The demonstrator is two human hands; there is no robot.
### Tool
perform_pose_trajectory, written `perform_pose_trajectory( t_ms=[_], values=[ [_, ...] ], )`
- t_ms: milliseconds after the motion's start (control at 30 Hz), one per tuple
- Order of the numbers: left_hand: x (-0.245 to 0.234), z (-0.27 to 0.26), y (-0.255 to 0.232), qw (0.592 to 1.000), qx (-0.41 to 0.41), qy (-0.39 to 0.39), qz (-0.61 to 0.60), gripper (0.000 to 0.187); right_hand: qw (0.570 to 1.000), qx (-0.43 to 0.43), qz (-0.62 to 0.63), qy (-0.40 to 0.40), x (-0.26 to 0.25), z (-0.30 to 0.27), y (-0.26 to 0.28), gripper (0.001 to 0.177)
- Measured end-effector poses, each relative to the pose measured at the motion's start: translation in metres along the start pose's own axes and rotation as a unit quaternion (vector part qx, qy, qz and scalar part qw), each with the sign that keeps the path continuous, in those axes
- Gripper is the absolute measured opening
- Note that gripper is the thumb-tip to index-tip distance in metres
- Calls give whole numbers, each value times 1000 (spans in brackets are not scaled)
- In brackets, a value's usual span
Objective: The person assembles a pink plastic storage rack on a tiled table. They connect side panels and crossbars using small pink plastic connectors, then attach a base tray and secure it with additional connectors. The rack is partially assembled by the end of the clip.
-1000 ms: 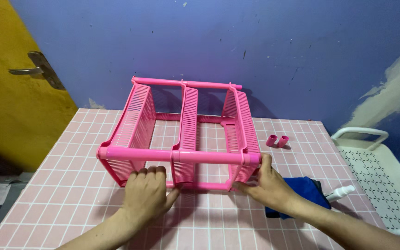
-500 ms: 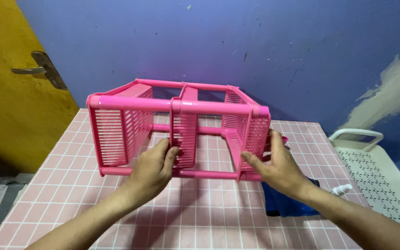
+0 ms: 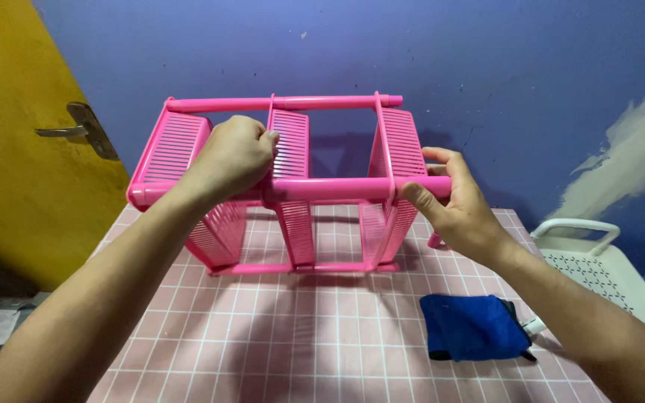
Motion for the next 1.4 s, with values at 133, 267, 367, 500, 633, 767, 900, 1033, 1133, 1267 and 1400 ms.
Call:
perform_pose_trajectory(
  t_ms=[133,267,367,500,633,767,900,1033,1133,1267,1400],
  values=[
    [3,16,-9,998,10,-6,61,43,999,-35,-37,13,-1,12,1,68],
    [13,16,-13,997,29,-7,73,45,996,67,-62,16,-2,13,-12,61],
    [19,14,-15,994,8,0,107,52,990,120,-70,28,-3,13,-20,60],
    [16,2,-37,958,93,-145,228,55,981,-133,-137,16,-3,14,0,53],
    [29,-32,-76,870,321,-307,213,38,972,-135,-193,15,-8,14,3,44],
    [72,-50,-110,879,429,-164,123,44,969,-147,-197,40,-11,9,10,33],
    [89,-46,-123,885,443,-75,123,39,969,-174,-164,70,-14,4,16,27],
    [86,-40,-120,871,468,-70,133,35,966,-146,-190,91,-15,1,18,28],
    [87,-36,-117,871,469,-86,122,30,962,-149,-203,107,-15,4,20,32],
    [92,-36,-116,869,468,-115,112,25,953,-178,-221,102,-18,4,23,35],
    [99,-35,-119,870,460,-115,136,26,921,-291,-246,81,-17,-2,31,40]
  ],
)
Point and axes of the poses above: each hand's wrist, its own z-axis towards the middle knuckle, its own x-axis out of the palm, y = z × x, the point moved 5 cm from there along z, towards the middle knuckle, and after that the axes turned 7 degrees about z, right-handed, at the moved point
